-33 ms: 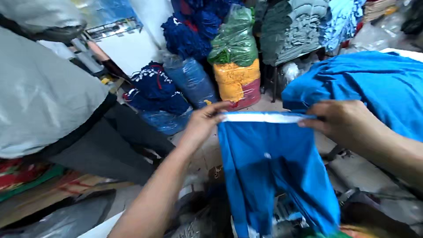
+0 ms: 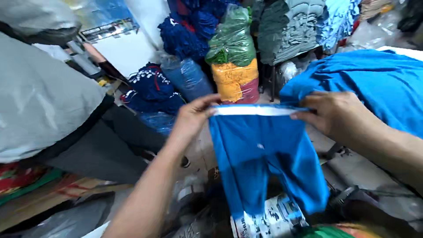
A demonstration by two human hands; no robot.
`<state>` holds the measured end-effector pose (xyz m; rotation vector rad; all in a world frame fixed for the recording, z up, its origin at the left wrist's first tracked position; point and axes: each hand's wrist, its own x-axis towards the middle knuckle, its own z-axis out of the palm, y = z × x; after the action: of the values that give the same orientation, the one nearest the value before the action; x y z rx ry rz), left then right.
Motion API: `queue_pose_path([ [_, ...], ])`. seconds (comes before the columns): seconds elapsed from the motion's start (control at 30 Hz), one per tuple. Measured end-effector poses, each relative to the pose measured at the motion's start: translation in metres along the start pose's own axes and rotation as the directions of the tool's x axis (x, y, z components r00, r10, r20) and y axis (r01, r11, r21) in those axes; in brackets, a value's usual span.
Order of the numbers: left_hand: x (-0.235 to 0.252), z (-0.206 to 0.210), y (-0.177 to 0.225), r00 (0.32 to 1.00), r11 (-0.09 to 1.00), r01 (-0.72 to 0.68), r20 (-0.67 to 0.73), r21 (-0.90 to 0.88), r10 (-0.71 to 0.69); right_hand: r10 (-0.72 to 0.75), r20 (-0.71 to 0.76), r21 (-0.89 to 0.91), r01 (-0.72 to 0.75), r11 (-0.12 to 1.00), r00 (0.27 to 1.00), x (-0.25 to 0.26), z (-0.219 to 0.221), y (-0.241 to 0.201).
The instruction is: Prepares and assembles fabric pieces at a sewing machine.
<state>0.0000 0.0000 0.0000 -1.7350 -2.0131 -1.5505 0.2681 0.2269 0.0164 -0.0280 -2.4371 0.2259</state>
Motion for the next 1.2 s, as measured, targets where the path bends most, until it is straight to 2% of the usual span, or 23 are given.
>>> queue_pose_path([
  [0.07,0.012,-0.021,0.041,0.991,0.992,0.102,-0.097,0.072,-0.095,0.024,-0.008,-0.025,-0.025,0.999,1.000,0.022,-0.003,-0.014],
  [0.13,0.013,-0.043,0.055,0.991,0.983,0.102,-0.104,0.154,-0.086,-0.018,-0.039,-0.037,0.016,0.999,0.999,0.031,0.004,-0.020],
  [0.27,-0.024,-0.053,0.061,0.968,0.921,0.215,0.057,0.326,-0.246,-0.108,-0.026,-0.070,0.106,0.992,0.994,0.002,0.038,-0.023],
  [0.33,-0.060,-0.040,0.051,0.899,0.898,0.295,0.225,0.326,-0.377,-0.117,0.005,-0.084,0.117,0.990,0.993,-0.036,0.065,-0.029],
  [0.37,-0.081,-0.028,0.044,0.807,0.876,0.359,0.365,0.324,-0.465,-0.120,0.038,-0.076,0.123,0.989,0.992,-0.063,0.082,-0.031],
  [0.4,-0.102,-0.011,0.038,0.659,0.839,0.420,0.519,0.347,-0.545,-0.108,0.104,-0.041,0.113,0.993,0.989,-0.094,0.101,-0.035],
  [0.47,-0.146,0.038,0.028,0.252,0.746,0.484,0.743,0.458,-0.620,-0.067,0.367,0.073,0.044,0.996,0.928,-0.160,0.133,-0.045],
  [0.5,-0.174,0.062,0.024,0.088,0.731,0.463,0.795,0.501,-0.601,-0.043,0.566,0.138,-0.044,0.989,0.823,-0.187,0.143,-0.051],
  [0.53,-0.201,0.082,0.022,-0.057,0.738,0.424,0.829,0.525,-0.557,-0.026,0.769,0.162,-0.155,0.975,0.638,-0.205,0.147,-0.056],
  [0.57,-0.222,0.097,0.021,-0.207,0.760,0.369,0.845,0.535,-0.494,-0.019,0.922,0.132,-0.268,0.954,0.386,-0.210,0.148,-0.059],
  [0.6,-0.231,0.107,0.022,-0.358,0.774,0.319,0.826,0.546,-0.436,-0.014,0.984,0.075,-0.335,0.939,0.180,-0.210,0.149,-0.061],
  [0.63,-0.231,0.113,0.023,-0.445,0.782,0.299,0.805,0.547,-0.393,-0.006,0.998,0.027,-0.369,0.929,0.058,-0.207,0.149,-0.060],
  [0.67,-0.224,0.114,0.022,-0.465,0.772,0.311,0.797,0.555,-0.386,0.003,1.000,-0.004,-0.385,0.923,-0.004,-0.203,0.147,-0.059],
  [0.7,-0.214,0.113,0.019,-0.419,0.742,0.335,0.797,0.581,-0.435,0.008,1.000,-0.016,-0.394,0.919,-0.021,-0.200,0.145,-0.057],
  [0.77,-0.194,0.109,0.002,-0.199,0.641,0.389,0.740,0.661,-0.642,0.013,1.000,-0.011,-0.427,0.904,0.000,-0.200,0.143,-0.054],
  [0.83,-0.183,0.106,-0.031,0.022,0.508,0.484,0.571,0.712,-0.821,0.022,1.000,-0.017,-0.469,0.883,0.005,-0.206,0.145,-0.052],
  [0.9,-0.180,0.102,-0.068,0.156,0.363,0.624,0.345,0.692,-0.926,0.020,0.999,0.001,-0.534,0.845,0.034,-0.216,0.146,-0.050],
  [0.97,-0.172,0.098,-0.095,0.247,0.279,0.715,0.142,0.641,-0.959,0.024,0.994,0.046,-0.604,0.795,0.106,-0.227,0.146,-0.046],
  [1.03,-0.166,0.099,-0.120,0.321,0.276,0.706,0.053,0.652,-0.945,0.048,0.991,0.046,-0.663,0.747,0.123,-0.233,0.144,-0.042],
  [1.1,-0.168,0.106,-0.140,0.340,0.290,0.668,0.065,0.685,-0.938,0.072,0.990,0.033,-0.694,0.719,0.121,-0.237,0.144,-0.040],
  [1.2,-0.165,0.120,-0.149,0.320,0.323,0.534,0.167,0.781,-0.933,0.090,0.985,0.044,-0.714,0.699,0.149,-0.239,0.146,-0.039],
])
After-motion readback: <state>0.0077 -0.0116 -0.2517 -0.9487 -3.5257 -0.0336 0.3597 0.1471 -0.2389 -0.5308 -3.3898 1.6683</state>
